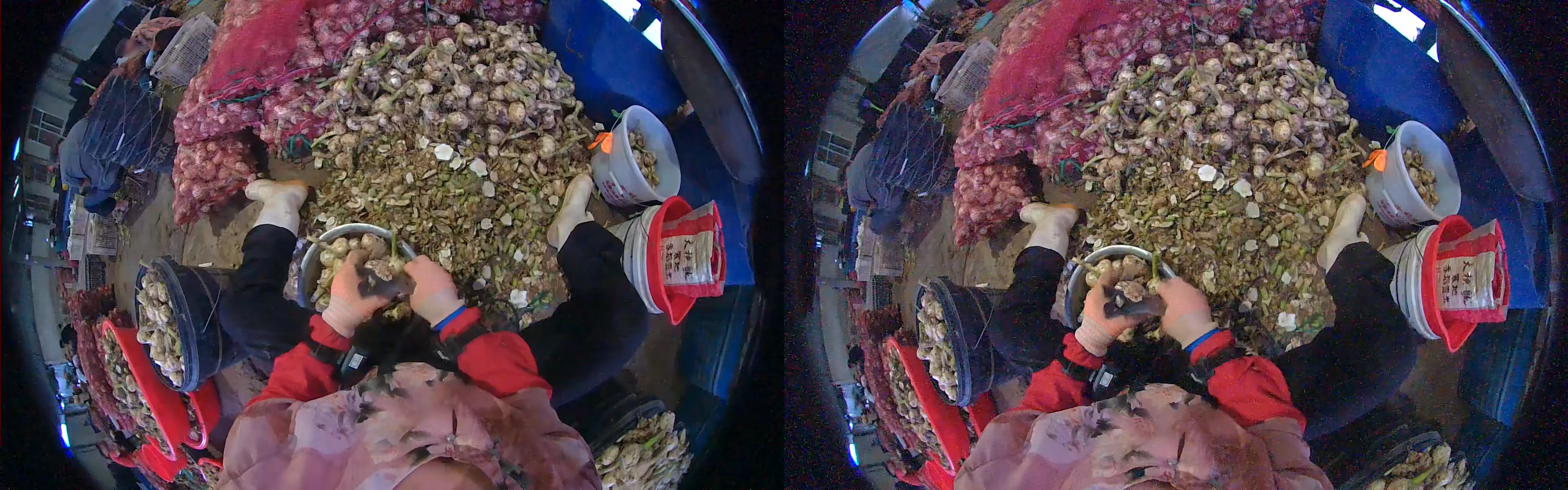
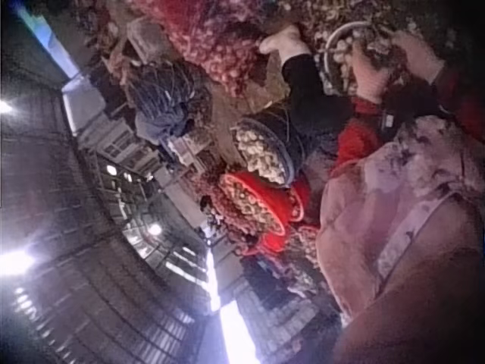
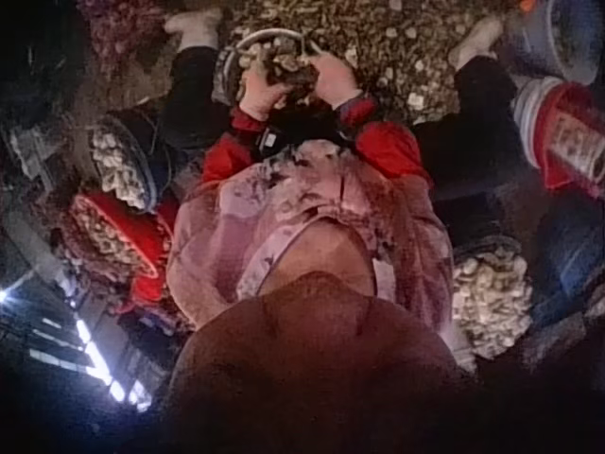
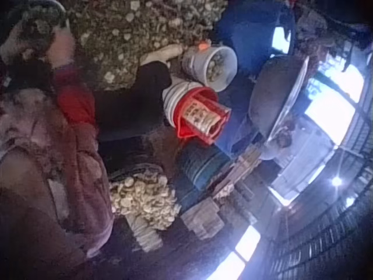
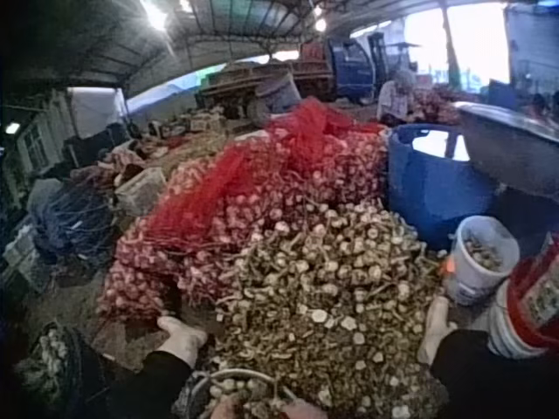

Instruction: The person trims garlic bulbs one at a time using a knife, tossing the trimmed bulbs into a bucket. After filling a bowl with trimmed garlic, the person empties the bowl into the bucket and resumes trimming more garlic bulbs.

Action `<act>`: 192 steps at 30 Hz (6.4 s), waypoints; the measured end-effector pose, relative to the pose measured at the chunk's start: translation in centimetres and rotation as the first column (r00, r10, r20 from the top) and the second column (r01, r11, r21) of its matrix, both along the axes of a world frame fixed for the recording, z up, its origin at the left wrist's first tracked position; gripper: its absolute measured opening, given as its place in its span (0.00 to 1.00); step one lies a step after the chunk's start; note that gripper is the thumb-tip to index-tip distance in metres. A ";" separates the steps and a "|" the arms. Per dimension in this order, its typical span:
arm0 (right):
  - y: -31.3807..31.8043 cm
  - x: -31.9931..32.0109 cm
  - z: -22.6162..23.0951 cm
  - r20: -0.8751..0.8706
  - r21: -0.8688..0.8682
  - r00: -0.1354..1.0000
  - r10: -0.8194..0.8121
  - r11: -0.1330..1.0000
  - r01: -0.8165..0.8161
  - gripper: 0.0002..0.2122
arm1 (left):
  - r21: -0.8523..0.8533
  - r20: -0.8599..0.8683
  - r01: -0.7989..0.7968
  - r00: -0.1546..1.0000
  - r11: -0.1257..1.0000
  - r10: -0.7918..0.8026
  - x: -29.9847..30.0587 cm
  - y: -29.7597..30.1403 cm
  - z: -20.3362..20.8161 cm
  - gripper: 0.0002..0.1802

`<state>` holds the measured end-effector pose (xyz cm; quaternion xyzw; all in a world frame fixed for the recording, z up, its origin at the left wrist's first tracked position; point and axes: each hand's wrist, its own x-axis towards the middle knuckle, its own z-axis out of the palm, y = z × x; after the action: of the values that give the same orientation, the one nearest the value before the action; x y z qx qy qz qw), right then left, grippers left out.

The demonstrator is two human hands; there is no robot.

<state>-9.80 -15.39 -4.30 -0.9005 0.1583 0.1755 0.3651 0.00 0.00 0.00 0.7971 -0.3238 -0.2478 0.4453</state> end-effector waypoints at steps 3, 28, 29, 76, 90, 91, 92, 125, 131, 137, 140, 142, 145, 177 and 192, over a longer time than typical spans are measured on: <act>-5.8 -2.8 -8.5 -0.013 0.104 0.823 -0.568 0.818 0.566 0.12 | -0.016 0.005 -0.141 0.990 0.990 0.141 -1.9 -2.3 4.8 0.39; -1.9 0.4 -7.2 -0.129 0.522 0.693 -0.709 0.545 0.656 0.14 | -0.295 -0.862 -0.586 0.505 0.755 0.055 1.1 0.8 2.9 0.31; -2.4 -0.2 -8.3 -0.055 0.645 0.603 -0.796 0.433 0.630 0.12 | -0.113 -0.763 -0.427 0.616 0.897 0.197 2.3 1.4 2.6 0.38; -0.3 -0.6 1.5 0.521 0.109 0.835 -0.176 0.984 0.139 0.13 | 0.054 -0.169 -0.021 0.985 0.998 0.030 1.6 -0.6 0.2 0.40; 0.7 0.2 -0.7 0.330 0.100 0.925 -0.190 0.981 0.166 0.11 | 0.066 -0.014 -0.194 0.981 0.979 0.196 -0.9 -1.5 0.4 0.37; 0.6 -0.1 -2.3 0.375 0.157 0.889 -0.262 0.963 0.217 0.12 | 0.061 -0.015 -0.187 0.982 0.980 0.188 -1.2 -2.0 0.7 0.37; 0.4 -0.3 -4.6 0.416 0.217 0.847 -0.332 0.940 0.262 0.12 | 0.052 0.078 -0.232 0.971 0.971 0.227 -1.3 -2.3 0.9 0.36; -1.9 1.4 -9.3 0.103 0.662 0.443 -0.890 0.394 0.637 0.11 | 0.379 0.042 -0.277 0.958 0.883 0.282 6.4 4.9 -3.6 0.49; -3.2 1.4 -9.2 -0.085 0.802 0.338 -0.937 0.137 0.581 0.09 | 0.171 -0.039 -0.100 0.993 0.980 0.108 12.3 -11.5 -3.7 0.33; -3.5 1.6 -9.0 -0.049 0.769 0.340 -0.939 0.182 0.613 0.08 | 0.668 0.452 0.100 0.733 0.737 -0.508 14.8 -22.7 -8.7 0.24; -4.2 1.4 -9.1 -0.018 0.728 0.346 -0.938 0.225 0.648 0.09 | 0.593 0.365 0.128 0.838 0.795 -0.406 14.2 -22.8 -7.7 0.24; -4.6 0.8 -9.2 -0.143 0.711 0.347 -0.927 0.148 0.687 0.09 | 0.463 0.411 0.099 0.856 0.881 -0.312 12.4 -21.2 -5.8 0.26; -4.6 0.4 -10.0 -0.070 0.749 0.356 -0.932 0.186 0.635 0.09 | 0.170 -0.077 0.055 0.996 0.984 -0.042 9.2 -17.3 -2.0 0.37; -0.4 -1.0 -5.0 0.467 0.586 0.551 -0.691 0.709 0.392 0.10 | -0.370 -0.898 -0.704 0.438 0.606 -0.039 1.1 -1.9 1.6 0.25; -2.6 -0.4 -8.9 -0.096 0.677 0.656 -0.749 0.434 0.595 0.12 | -0.220 -0.668 -0.294 0.740 0.930 0.076 2.3 -0.5 -0.7 0.32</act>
<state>-10.20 -18.00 -13.25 -0.5840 0.3914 -0.0421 0.7099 2.34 -0.52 -0.72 0.6096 -0.1025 -0.4080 0.6719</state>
